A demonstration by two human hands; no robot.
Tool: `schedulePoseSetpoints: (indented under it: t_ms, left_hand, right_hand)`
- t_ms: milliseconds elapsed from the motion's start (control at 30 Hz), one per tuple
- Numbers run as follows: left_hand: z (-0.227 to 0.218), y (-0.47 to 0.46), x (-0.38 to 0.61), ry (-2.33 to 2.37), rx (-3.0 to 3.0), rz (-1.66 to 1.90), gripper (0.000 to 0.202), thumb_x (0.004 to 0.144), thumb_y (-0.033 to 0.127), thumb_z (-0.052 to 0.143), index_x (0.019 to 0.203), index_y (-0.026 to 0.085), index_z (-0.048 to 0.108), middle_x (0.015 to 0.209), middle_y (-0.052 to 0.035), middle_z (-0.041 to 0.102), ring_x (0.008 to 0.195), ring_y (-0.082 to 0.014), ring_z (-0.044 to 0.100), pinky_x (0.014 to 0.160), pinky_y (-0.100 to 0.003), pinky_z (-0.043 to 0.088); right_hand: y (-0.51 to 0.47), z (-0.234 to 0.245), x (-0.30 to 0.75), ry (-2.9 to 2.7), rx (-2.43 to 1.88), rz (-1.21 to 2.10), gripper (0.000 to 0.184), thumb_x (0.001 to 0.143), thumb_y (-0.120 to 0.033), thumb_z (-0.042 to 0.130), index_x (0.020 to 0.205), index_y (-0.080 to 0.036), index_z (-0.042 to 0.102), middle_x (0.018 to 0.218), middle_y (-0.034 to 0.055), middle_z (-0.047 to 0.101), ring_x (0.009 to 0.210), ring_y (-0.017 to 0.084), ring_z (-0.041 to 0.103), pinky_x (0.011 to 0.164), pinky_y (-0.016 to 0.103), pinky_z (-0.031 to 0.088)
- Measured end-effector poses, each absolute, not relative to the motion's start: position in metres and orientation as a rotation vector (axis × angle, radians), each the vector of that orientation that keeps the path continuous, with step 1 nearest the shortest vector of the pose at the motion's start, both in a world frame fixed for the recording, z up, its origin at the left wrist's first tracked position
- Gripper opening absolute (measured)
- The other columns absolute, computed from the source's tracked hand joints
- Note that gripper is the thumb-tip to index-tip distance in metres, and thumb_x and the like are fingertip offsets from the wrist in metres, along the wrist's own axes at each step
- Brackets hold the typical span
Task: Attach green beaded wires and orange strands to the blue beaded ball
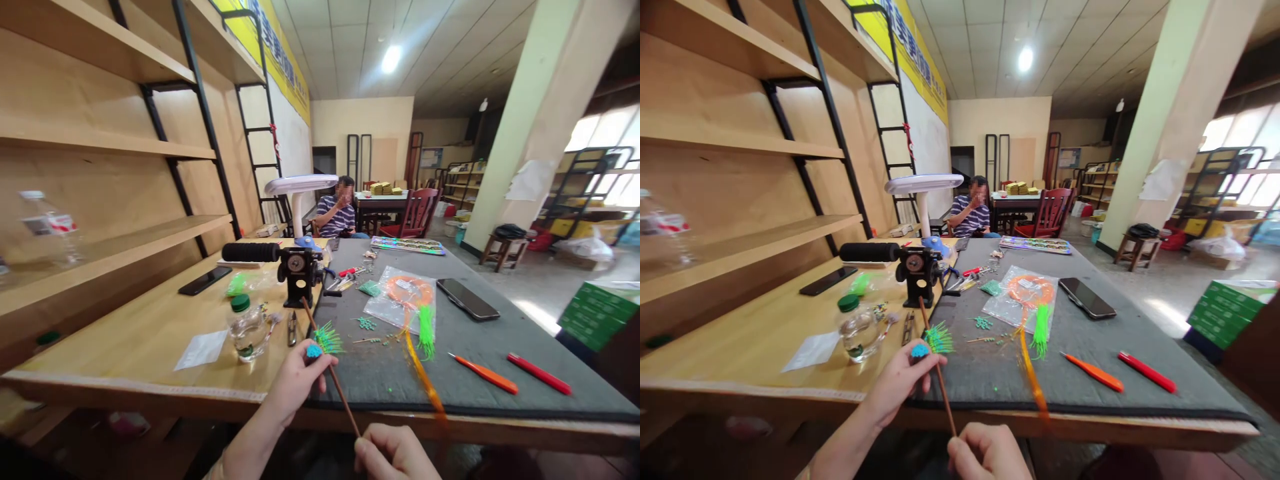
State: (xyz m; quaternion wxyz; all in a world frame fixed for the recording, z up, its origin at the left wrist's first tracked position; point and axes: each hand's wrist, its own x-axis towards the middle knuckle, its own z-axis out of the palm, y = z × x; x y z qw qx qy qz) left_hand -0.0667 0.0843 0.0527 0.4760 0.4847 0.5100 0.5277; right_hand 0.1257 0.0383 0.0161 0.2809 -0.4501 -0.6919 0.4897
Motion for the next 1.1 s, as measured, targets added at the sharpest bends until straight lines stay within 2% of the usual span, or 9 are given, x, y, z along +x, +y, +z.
schedulePoseSetpoints:
  t_ms: [133, 267, 400, 567, 733, 767, 833, 933, 1100]
  left_hand:
    - [0.047, 0.094, -0.075, 1.299, 1.369, 1.187, 0.032, 0.071, 0.043, 0.070, 0.067, 0.017, 0.052, 0.068, -0.0018, 0.070, 0.037, -0.0068, 0.050, 0.041, -0.019, 0.037]
    - [0.044, 0.096, -0.083, 1.439, 1.543, 1.130, 0.027, 0.072, 0.041, 0.067, 0.068, 0.019, 0.052, 0.049, 0.0067, 0.055, 0.035, -0.0090, 0.046, 0.039, -0.019, 0.034]
    - [0.047, 0.086, -0.085, 1.604, 1.774, 1.157, 0.017, 0.075, 0.035, 0.064, 0.069, 0.020, 0.058, 0.055, 0.0044, 0.058, 0.051, -0.0129, 0.053, 0.051, -0.021, 0.038]
    - [0.058, 0.071, -0.074, 1.661, 1.906, 1.068, 0.016, 0.078, 0.034, 0.061, 0.069, 0.020, 0.062, 0.053, 0.0034, 0.057, 0.049, -0.0132, 0.049, 0.051, -0.022, 0.035]
    - [0.077, 0.058, -0.038, 1.248, 2.167, 0.889, 0.013, 0.083, 0.030, 0.060, 0.080, 0.020, 0.068, 0.069, -0.0019, 0.067, 0.060, -0.0152, 0.058, 0.056, -0.022, 0.041]
    - [0.081, 0.059, -0.028, 1.128, 2.258, 0.841, 0.012, 0.083, 0.027, 0.060, 0.083, 0.020, 0.069, 0.075, -0.0037, 0.069, 0.066, -0.0163, 0.061, 0.061, -0.022, 0.043]
    - [0.086, 0.067, -0.010, 0.953, 2.431, 0.759, 0.014, 0.082, 0.018, 0.058, 0.086, 0.020, 0.071, 0.080, -0.0056, 0.069, 0.069, -0.0173, 0.063, 0.062, -0.023, 0.044]
    - [0.088, 0.092, 0.016, 0.846, 2.666, 0.581, 0.020, 0.075, 0.008, 0.057, 0.082, 0.020, 0.072, 0.077, -0.0050, 0.068, 0.067, -0.0181, 0.062, 0.059, -0.024, 0.042]
    - [0.083, 0.119, 0.038, 0.744, 2.842, 0.367, 0.021, 0.075, 0.009, 0.057, 0.085, 0.023, 0.069, 0.087, -0.0041, 0.068, 0.072, -0.0192, 0.063, 0.062, -0.025, 0.043]
  right_hand:
    - [0.042, 0.025, 0.150, -1.835, -1.257, 1.085, 0.042, 0.087, -0.049, 0.050, 0.063, -0.018, 0.061, 0.047, -0.0029, 0.053, 0.047, 0.010, 0.046, 0.049, 0.020, 0.032]
    - [0.043, 0.033, 0.187, -1.693, -1.342, 0.850, 0.041, 0.087, -0.050, 0.052, 0.062, -0.018, 0.058, 0.051, -0.0027, 0.052, 0.052, 0.012, 0.048, 0.054, 0.022, 0.035]
    - [0.036, 0.027, 0.216, -1.572, -1.426, 0.724, 0.037, 0.083, -0.050, 0.057, 0.065, -0.018, 0.061, 0.052, -0.0025, 0.051, 0.052, 0.013, 0.046, 0.053, 0.023, 0.036]
    - [0.022, 0.011, 0.226, -1.484, -1.453, 0.688, 0.035, 0.079, -0.051, 0.062, 0.068, -0.019, 0.066, 0.054, -0.0014, 0.054, 0.052, 0.014, 0.046, 0.052, 0.023, 0.038]
    - [0.013, 0.001, 0.222, -1.471, -1.443, 0.724, 0.033, 0.082, -0.050, 0.060, 0.079, -0.019, 0.070, 0.053, -0.0013, 0.056, 0.050, 0.014, 0.049, 0.052, 0.023, 0.039]
    - [0.013, -0.001, 0.221, -1.466, -1.441, 0.732, 0.033, 0.082, -0.050, 0.059, 0.080, -0.019, 0.070, 0.052, -0.0015, 0.055, 0.050, 0.014, 0.049, 0.051, 0.023, 0.039]
    - [0.012, -0.004, 0.222, -1.457, -1.435, 0.749, 0.034, 0.083, -0.050, 0.058, 0.081, -0.018, 0.070, 0.051, -0.0019, 0.054, 0.049, 0.014, 0.049, 0.051, 0.022, 0.038]
    - [0.010, -0.006, 0.224, -1.451, -1.426, 0.763, 0.034, 0.083, -0.050, 0.059, 0.079, -0.018, 0.070, 0.053, -0.0014, 0.056, 0.050, 0.013, 0.049, 0.051, 0.022, 0.039]
    - [0.006, -0.010, 0.229, -1.434, -1.427, 0.698, 0.031, 0.084, -0.047, 0.060, 0.079, -0.019, 0.071, 0.055, 0.0002, 0.061, 0.050, 0.013, 0.052, 0.051, 0.021, 0.041]
